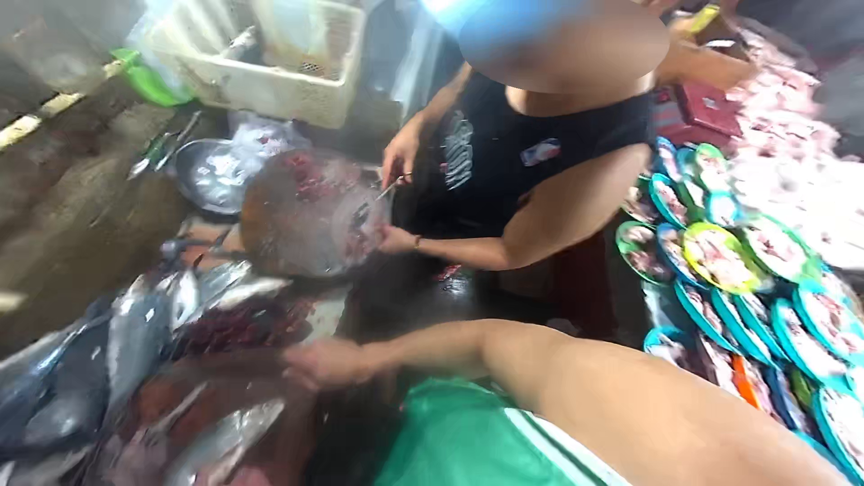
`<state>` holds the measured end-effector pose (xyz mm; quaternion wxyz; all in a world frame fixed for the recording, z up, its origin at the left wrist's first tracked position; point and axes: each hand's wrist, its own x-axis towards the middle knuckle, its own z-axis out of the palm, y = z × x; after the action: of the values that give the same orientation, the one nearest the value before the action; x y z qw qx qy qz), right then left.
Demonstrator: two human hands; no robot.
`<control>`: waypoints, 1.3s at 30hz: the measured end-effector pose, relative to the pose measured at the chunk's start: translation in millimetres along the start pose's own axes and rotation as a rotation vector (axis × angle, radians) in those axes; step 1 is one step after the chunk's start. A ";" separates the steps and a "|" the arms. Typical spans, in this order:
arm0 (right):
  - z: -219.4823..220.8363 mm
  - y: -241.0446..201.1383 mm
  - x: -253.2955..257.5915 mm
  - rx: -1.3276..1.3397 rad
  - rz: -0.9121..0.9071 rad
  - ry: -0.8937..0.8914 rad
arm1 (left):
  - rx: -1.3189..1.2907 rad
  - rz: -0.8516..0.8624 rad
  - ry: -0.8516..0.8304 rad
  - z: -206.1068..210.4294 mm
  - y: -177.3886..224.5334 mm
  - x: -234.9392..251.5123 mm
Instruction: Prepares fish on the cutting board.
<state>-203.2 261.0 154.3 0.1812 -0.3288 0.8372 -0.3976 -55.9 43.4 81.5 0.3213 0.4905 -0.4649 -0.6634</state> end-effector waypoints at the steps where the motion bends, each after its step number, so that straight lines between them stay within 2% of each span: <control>1: 0.1 0.2 -6.8 0.008 0.048 0.027 | -0.087 0.017 -0.001 -11.1 13.3 -15.6; 4: 16.6 12.9 -12.8 -0.047 0.123 0.103 | -0.362 0.001 0.092 -37.3 74.2 -49.2; 7: 49.3 22.6 3.6 -0.204 0.019 0.160 | -0.377 0.023 0.224 -87.3 110.0 -47.3; 11: 72.0 5.6 4.5 -0.250 -0.015 0.184 | -0.488 -0.006 0.118 -139.3 121.0 -41.7; 14: 85.3 -5.6 5.9 -0.287 -0.060 0.168 | -0.547 0.105 0.097 -160.7 153.8 -46.3; 17: 93.9 -13.9 11.8 -0.294 -0.061 0.128 | -0.503 0.311 0.229 -180.8 200.4 -30.9; 19: 97.6 -18.9 16.6 -0.301 -0.048 0.107 | -0.447 0.420 0.207 -200.2 230.3 0.3; 21: 99.7 -23.3 19.7 -0.313 -0.026 0.092 | -0.460 0.429 0.133 -221.0 261.2 45.3; 23: 100.8 -25.3 22.7 -0.318 -0.021 0.098 | -0.472 0.487 0.152 -236.4 282.9 96.7; 28: 99.5 -20.4 23.2 -0.350 -0.002 0.163 | -0.590 0.736 0.334 -259.9 308.2 224.5; 30: 98.8 -17.1 21.2 -0.370 0.036 0.185 | -0.674 0.774 0.422 -262.9 311.5 271.0; 32: 99.6 -12.2 20.0 -0.376 0.100 0.185 | -0.691 0.728 0.460 -267.3 301.1 315.0; 33: 100.2 -8.4 18.7 -0.381 0.134 0.180 | -0.642 0.635 0.496 -268.3 288.5 331.0; 35: 101.5 -4.4 18.4 -0.385 0.189 0.161 | -0.384 0.271 0.638 -265.5 257.7 345.7; 37: 103.8 -1.8 18.0 -0.400 0.216 0.134 | -0.066 -0.068 0.631 -270.7 227.2 352.5; 39: 105.2 -2.7 17.1 -0.401 0.237 0.106 | 0.083 -0.165 0.604 -276.8 207.0 359.3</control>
<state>-155.0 190.4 90.7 0.1136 -0.2365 0.9405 -0.2159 88.5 -431.9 123.9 0.3696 0.7141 -0.3338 -0.4919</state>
